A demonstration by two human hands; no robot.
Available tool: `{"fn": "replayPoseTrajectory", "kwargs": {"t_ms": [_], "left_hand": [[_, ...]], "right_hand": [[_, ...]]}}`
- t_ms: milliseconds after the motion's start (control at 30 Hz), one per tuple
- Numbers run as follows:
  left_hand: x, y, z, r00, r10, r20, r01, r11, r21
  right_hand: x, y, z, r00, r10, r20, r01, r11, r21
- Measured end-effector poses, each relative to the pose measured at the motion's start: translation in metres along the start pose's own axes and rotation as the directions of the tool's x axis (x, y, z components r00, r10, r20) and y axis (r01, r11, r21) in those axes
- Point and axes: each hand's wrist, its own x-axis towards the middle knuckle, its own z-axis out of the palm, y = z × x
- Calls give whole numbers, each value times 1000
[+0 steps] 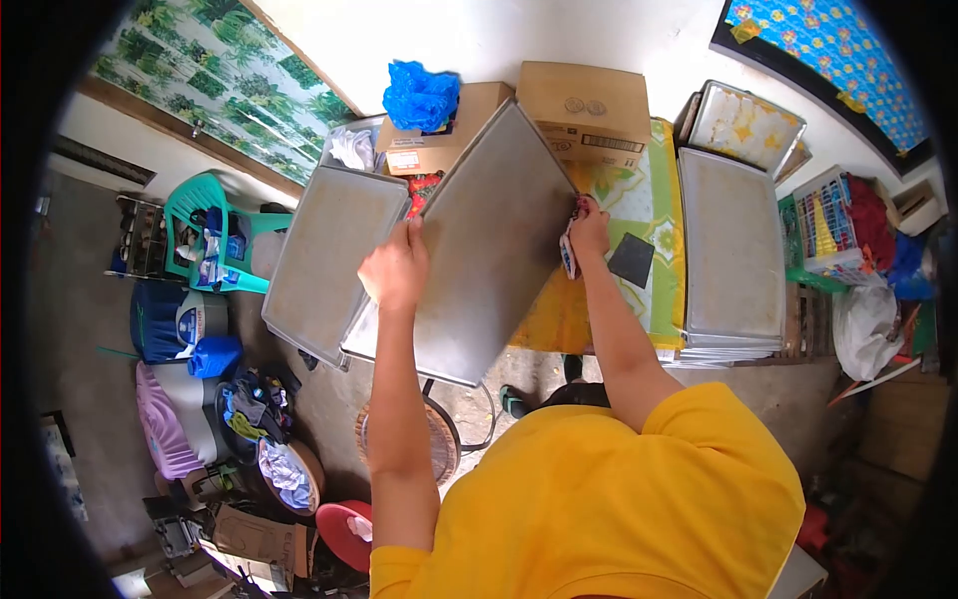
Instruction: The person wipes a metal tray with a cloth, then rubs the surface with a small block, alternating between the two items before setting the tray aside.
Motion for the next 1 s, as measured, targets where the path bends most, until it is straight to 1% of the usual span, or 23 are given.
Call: {"fn": "replayPoseTrajectory", "kwargs": {"t_ms": [67, 133, 167, 200, 233, 267, 300, 400, 500, 567, 633, 700, 800, 867, 900, 933, 967, 1000], "left_hand": [[10, 15, -11, 999, 48, -8, -48, 999, -18], [22, 36, -26, 995, 99, -3, -99, 994, -39], [27, 44, -25, 994, 113, 5, -113, 993, -43], [31, 50, -25, 992, 127, 14, -126, 991, -44], [34, 54, -23, 990, 139, 23, -138, 989, -45], [37, 56, -22, 990, 135, 27, -134, 990, -49], [38, 56, -21, 991, 132, 32, -131, 990, -51], [39, 55, -23, 990, 125, 69, -123, 992, -30], [40, 57, -23, 990, 117, 84, -118, 993, 6], [39, 57, -21, 990, 123, 74, -125, 992, 23], [39, 57, -22, 989, 141, 52, -143, 989, 39], [39, 58, -23, 990, 134, 53, -137, 989, 51], [36, 61, -22, 992, 124, 40, -126, 989, 72], [33, 63, -21, 993, 108, 41, -111, 991, 72], [33, 63, -21, 994, 97, 49, -100, 993, 65], [32, 64, -21, 995, 86, 55, -89, 994, 58], [32, 65, -21, 994, 103, 39, -106, 992, 66], [31, 65, -19, 993, 118, 20, -120, 990, 75]], "right_hand": [[23, 23, 7, 994, 47, 103, -47, 999, -4], [50, 52, 47, 990, -90, 108, 66, 976, 210], [57, 61, 56, 982, -162, 100, 123, 941, 314], [51, 56, 54, 966, -40, 256, -111, 828, 550], [42, 46, 54, 902, 30, 430, -354, 621, 699], [33, 37, 53, 798, 40, 601, -575, 348, 741], [27, 33, 53, 721, 39, 691, -679, 237, 695], [-7, 19, 53, 671, -33, 741, -741, 9, 671], [-63, 0, 41, 669, 83, 739, -743, 40, 668], [-112, -21, 19, 570, -3, 822, -819, -78, 568], [-138, 7, 73, 501, -18, 865, -864, -70, 499], [-171, 11, 117, 563, 110, 819, -823, -10, 568], [-224, -10, 105, 488, 190, 852, -866, -14, 500], [-245, 2, 123, 393, 86, 916, -919, 70, 388], [-249, 8, 122, 360, -17, 933, -902, 249, 352], [-254, 13, 121, 322, -119, 939, -840, 422, 342], [-254, 19, 118, 251, -261, 932, -642, 676, 362], [-252, 20, 112, 132, -369, 920, -364, 845, 391]]}}
